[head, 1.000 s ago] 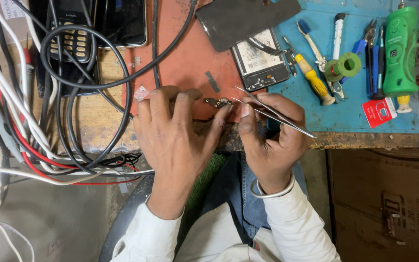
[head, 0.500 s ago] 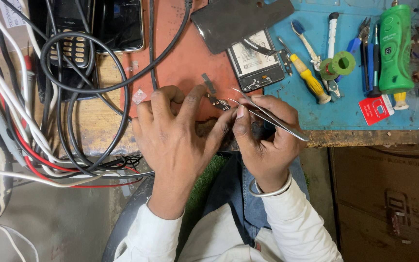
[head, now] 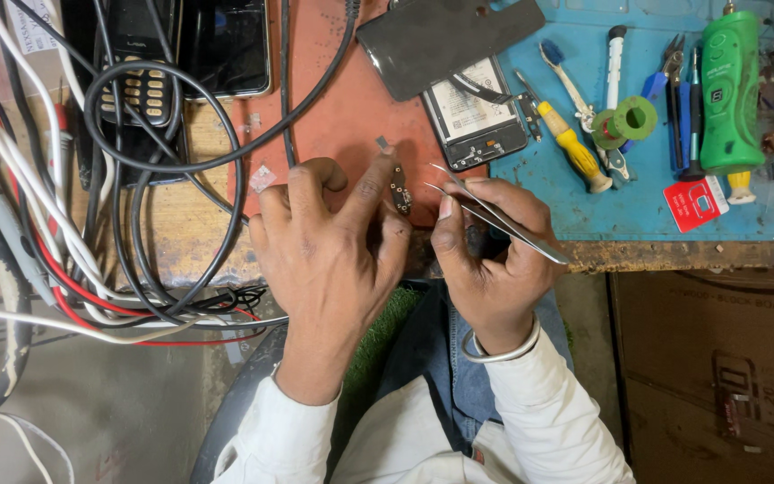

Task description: The person uses tweezers to manipulate and place small components on a circuit board. They then use a soldering iron to solder the components and a cotton swab to clean the board.

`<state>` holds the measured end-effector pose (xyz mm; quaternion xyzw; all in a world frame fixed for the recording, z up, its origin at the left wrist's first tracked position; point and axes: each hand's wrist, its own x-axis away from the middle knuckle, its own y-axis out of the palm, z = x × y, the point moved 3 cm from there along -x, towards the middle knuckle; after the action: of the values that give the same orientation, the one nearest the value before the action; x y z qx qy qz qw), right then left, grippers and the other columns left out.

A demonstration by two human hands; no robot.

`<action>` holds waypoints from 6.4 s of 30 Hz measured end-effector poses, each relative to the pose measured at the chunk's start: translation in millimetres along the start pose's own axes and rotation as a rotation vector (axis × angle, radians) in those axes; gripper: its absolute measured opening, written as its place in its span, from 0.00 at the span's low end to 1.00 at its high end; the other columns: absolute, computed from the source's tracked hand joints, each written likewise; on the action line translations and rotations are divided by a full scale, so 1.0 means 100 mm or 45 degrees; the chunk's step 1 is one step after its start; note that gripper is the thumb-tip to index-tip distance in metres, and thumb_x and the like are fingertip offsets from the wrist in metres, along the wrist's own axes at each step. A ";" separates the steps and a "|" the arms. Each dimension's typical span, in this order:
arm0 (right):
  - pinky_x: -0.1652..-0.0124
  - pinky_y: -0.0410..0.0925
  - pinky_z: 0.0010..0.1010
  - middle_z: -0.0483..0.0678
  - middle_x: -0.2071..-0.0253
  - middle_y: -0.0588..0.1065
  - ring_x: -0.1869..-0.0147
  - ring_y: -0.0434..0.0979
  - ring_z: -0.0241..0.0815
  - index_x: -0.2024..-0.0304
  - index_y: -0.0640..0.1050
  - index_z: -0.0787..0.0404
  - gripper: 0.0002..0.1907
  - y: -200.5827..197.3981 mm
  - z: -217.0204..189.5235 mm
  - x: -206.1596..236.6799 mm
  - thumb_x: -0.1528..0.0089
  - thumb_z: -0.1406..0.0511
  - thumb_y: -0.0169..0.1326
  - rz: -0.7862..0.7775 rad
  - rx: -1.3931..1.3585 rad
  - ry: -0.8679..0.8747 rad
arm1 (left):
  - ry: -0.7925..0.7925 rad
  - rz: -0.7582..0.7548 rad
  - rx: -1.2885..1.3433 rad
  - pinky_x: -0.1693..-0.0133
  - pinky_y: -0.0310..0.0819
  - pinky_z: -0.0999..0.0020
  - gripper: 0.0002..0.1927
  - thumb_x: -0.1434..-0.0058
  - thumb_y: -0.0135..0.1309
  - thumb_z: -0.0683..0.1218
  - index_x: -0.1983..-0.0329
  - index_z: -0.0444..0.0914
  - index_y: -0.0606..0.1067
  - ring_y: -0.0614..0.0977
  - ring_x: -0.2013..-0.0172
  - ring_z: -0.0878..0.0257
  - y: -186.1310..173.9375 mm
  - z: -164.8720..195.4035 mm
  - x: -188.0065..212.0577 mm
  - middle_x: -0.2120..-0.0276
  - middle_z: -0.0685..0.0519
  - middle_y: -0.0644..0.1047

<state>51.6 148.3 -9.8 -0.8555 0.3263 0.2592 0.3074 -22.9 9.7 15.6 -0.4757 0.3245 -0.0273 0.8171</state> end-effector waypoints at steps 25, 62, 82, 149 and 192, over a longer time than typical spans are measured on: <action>0.44 0.75 0.26 0.59 0.47 0.79 0.44 0.82 0.41 0.38 0.66 0.68 0.16 0.04 0.06 -0.03 0.25 0.76 0.55 0.005 -0.244 0.031 | -0.058 0.103 0.297 0.58 0.62 0.61 0.10 0.38 0.68 0.50 0.56 0.44 0.84 0.70 0.60 0.57 -0.04 -0.01 0.01 0.60 0.56 0.72; 0.51 0.76 0.24 0.54 0.49 0.79 0.51 0.82 0.37 0.47 0.79 0.67 0.11 -0.13 -0.05 -0.19 0.31 0.72 0.62 -0.267 -0.114 0.122 | -0.039 0.020 0.456 0.56 0.67 0.61 0.12 0.41 0.68 0.47 0.55 0.40 0.84 0.72 0.58 0.56 -0.13 -0.07 0.05 0.57 0.55 0.74; 0.44 0.76 0.30 0.62 0.47 0.78 0.43 0.82 0.44 0.47 0.60 0.63 0.15 -0.09 0.17 -0.33 0.27 0.78 0.52 -0.525 -0.528 0.278 | -0.060 -0.050 0.206 0.46 0.62 0.52 0.19 0.39 0.62 0.52 0.46 0.46 0.82 0.67 0.37 0.46 -0.03 -0.01 0.02 0.34 0.45 0.67; 0.54 0.59 0.48 0.54 0.59 0.72 0.54 0.72 0.57 0.53 0.67 0.67 0.28 -0.25 0.03 -0.69 0.41 0.62 0.71 -0.446 0.709 -0.019 | -0.068 -0.060 0.142 0.47 0.59 0.51 0.19 0.42 0.62 0.55 0.47 0.49 0.83 0.65 0.34 0.46 0.04 -0.06 0.01 0.36 0.46 0.69; 0.44 0.68 0.38 0.54 0.46 0.74 0.42 0.73 0.49 0.44 0.76 0.64 0.16 -0.69 0.09 -0.61 0.30 0.66 0.66 -0.006 0.663 -0.074 | -0.064 -0.037 0.160 0.48 0.59 0.50 0.19 0.42 0.61 0.55 0.47 0.50 0.82 0.65 0.35 0.46 0.07 -0.05 0.01 0.36 0.45 0.68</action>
<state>59.0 219.5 48.1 -0.7405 0.3710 0.1900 0.5272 -27.2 9.1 8.0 -0.4286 0.2947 -0.0475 0.8528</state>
